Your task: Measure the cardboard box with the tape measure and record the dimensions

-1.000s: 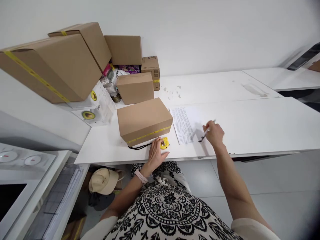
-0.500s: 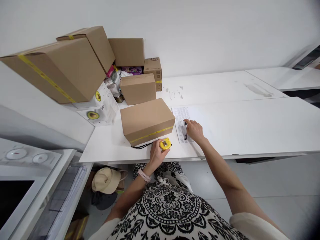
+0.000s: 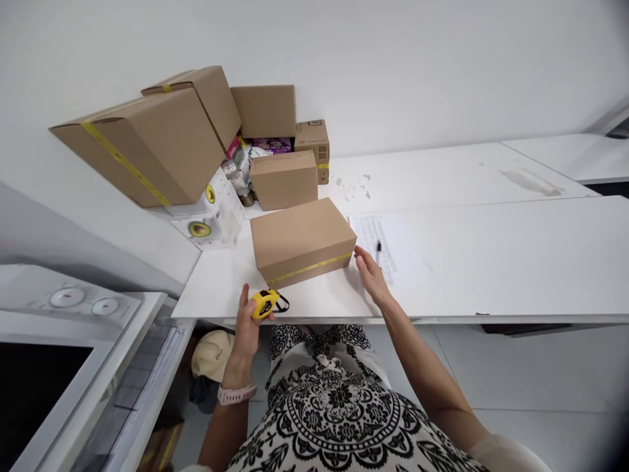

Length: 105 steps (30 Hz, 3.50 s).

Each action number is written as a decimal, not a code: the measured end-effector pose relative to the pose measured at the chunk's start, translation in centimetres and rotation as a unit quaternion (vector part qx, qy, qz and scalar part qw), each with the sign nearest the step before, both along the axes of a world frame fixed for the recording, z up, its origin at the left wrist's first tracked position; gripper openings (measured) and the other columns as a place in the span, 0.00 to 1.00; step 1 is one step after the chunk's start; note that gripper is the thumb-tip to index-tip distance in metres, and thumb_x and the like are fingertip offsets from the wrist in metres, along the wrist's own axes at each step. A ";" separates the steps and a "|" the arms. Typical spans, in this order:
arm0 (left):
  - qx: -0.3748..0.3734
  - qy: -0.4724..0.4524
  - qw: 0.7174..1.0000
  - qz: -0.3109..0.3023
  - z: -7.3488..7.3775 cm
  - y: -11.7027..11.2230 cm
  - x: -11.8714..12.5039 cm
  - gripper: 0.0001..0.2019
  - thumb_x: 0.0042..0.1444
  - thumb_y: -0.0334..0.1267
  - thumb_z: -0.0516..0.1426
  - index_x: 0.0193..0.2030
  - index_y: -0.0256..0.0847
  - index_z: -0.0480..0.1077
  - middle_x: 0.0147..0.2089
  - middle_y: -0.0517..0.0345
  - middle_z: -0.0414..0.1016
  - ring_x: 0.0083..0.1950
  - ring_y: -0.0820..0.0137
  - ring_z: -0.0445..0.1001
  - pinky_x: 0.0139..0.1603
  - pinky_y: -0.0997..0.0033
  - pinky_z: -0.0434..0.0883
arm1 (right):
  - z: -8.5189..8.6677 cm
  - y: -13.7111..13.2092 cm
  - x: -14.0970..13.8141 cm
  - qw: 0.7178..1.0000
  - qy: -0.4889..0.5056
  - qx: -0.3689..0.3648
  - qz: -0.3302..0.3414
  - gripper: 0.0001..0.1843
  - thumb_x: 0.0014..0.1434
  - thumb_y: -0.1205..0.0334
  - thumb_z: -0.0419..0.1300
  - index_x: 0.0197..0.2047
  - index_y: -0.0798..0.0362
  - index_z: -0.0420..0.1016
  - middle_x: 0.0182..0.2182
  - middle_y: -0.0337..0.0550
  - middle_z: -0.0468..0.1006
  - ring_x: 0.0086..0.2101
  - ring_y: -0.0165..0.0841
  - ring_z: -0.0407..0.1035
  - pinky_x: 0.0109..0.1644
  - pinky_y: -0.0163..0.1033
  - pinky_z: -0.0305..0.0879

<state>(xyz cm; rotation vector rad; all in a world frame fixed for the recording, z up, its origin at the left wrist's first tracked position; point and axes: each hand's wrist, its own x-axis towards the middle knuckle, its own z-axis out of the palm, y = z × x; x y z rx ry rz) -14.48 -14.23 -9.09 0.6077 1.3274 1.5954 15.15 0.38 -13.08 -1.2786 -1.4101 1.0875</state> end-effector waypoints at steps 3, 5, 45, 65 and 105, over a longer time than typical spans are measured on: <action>-0.011 0.005 0.999 -0.041 0.1 0.1 -0.6 0.42 0.53 0.51 0.63 0.73 0.45 0.54 0.43 0.55 0.80 0.27 0.71 0.74 0.30 0.66 0.74 | 0.7 0.3 -0.7 1.000 0.010 -0.003 -0.003 0.37 0.64 0.34 0.51 0.69 0.45 0.64 0.69 0.50 0.64 0.67 0.45 0.59 0.69 0.56 0.56; 0.029 0.041 0.995 -0.086 1.3 0.2 -0.8 0.42 0.54 0.50 0.62 0.73 0.44 0.54 0.43 0.54 0.79 0.28 0.71 0.75 0.32 0.66 0.74 | 1.5 0.1 -0.8 0.999 0.011 0.002 -0.034 0.36 0.64 0.35 0.52 0.68 0.46 0.65 0.69 0.52 0.64 0.65 0.46 0.60 0.68 0.56 0.58; 0.060 0.203 0.977 0.004 6.4 8.3 -9.5 0.21 0.48 0.48 0.64 0.46 0.40 0.71 0.40 0.54 0.78 0.39 0.65 0.77 0.30 0.72 0.67 | 8.4 12.1 -1.5 0.962 0.188 -0.175 0.099 0.16 0.46 0.55 0.70 0.25 0.51 0.66 0.20 0.35 0.67 0.24 0.27 0.58 0.29 0.36 0.59; 0.077 0.235 0.966 -0.076 6.8 9.2 -8.9 0.16 0.53 0.50 0.60 0.41 0.39 0.78 0.43 0.53 0.77 0.42 0.66 0.73 0.32 0.73 0.66 | 6.8 10.6 -2.5 0.955 0.206 -0.197 0.081 0.19 0.45 0.50 0.73 0.35 0.53 0.78 0.34 0.42 0.82 0.36 0.36 0.73 0.41 0.38 0.69; 0.064 0.280 0.954 -0.090 7.3 8.5 -8.8 0.17 0.50 0.50 0.64 0.41 0.39 0.75 0.38 0.56 0.76 0.30 0.72 0.70 0.36 0.69 0.69 | 9.7 9.5 -2.0 0.995 0.013 -0.095 0.040 0.26 0.47 0.43 0.72 0.22 0.52 0.64 0.21 0.35 0.65 0.26 0.28 0.57 0.32 0.38 0.53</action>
